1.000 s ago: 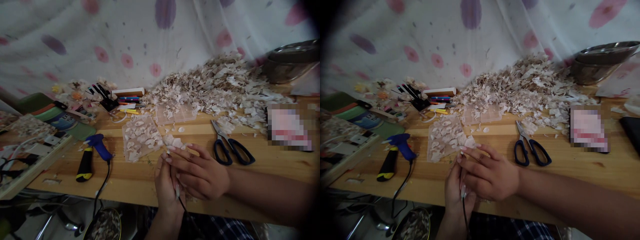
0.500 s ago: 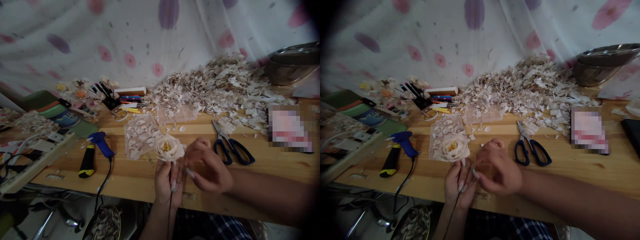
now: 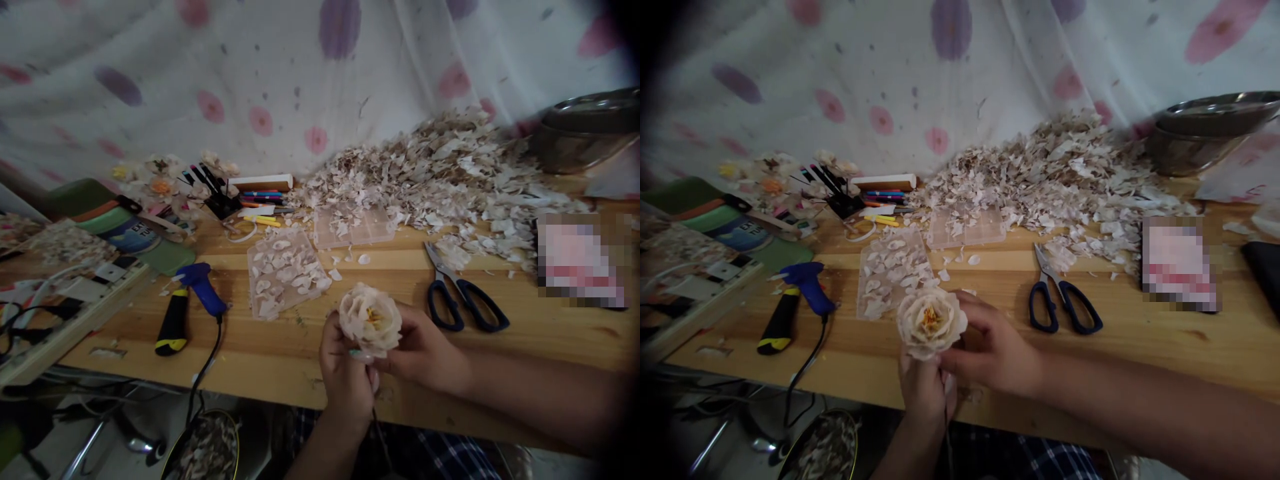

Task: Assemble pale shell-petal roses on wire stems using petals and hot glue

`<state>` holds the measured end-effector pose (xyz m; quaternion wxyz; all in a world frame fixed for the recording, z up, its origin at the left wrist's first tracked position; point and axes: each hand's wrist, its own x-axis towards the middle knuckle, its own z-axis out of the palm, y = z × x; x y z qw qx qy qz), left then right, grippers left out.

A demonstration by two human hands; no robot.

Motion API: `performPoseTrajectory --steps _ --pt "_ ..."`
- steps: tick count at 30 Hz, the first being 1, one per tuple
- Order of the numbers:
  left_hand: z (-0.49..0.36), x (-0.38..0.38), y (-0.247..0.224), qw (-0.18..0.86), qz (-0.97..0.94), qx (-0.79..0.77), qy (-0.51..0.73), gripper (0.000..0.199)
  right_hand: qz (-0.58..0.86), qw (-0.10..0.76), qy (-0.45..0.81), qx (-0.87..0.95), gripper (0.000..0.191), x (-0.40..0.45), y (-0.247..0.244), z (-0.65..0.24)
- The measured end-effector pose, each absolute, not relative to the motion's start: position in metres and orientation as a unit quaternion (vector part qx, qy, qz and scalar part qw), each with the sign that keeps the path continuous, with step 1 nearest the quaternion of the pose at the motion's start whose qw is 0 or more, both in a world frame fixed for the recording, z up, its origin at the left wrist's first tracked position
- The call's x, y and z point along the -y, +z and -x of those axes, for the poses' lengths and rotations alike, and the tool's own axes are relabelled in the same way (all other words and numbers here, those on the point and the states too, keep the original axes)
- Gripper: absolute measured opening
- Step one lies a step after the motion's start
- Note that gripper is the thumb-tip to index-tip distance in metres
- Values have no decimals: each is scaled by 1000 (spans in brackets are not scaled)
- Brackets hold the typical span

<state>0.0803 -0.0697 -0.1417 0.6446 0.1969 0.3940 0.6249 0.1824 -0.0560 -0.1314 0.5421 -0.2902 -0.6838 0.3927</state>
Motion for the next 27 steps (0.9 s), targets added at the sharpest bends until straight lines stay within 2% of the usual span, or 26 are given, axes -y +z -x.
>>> performPoseTrajectory --steps 3,8,14,27 --pt "-84 71 -140 584 -231 -393 672 33 315 518 483 632 23 55 -133 -178" --pt "-92 67 -140 548 -251 -453 657 39 304 474 645 517 24 49 -140 -178" --pt "-92 69 -143 534 -277 -463 651 45 279 482 654 512 46 47 -137 -179" --pt "-92 74 -147 527 -298 -440 664 46 280 479 672 490 50 51 -131 -177"
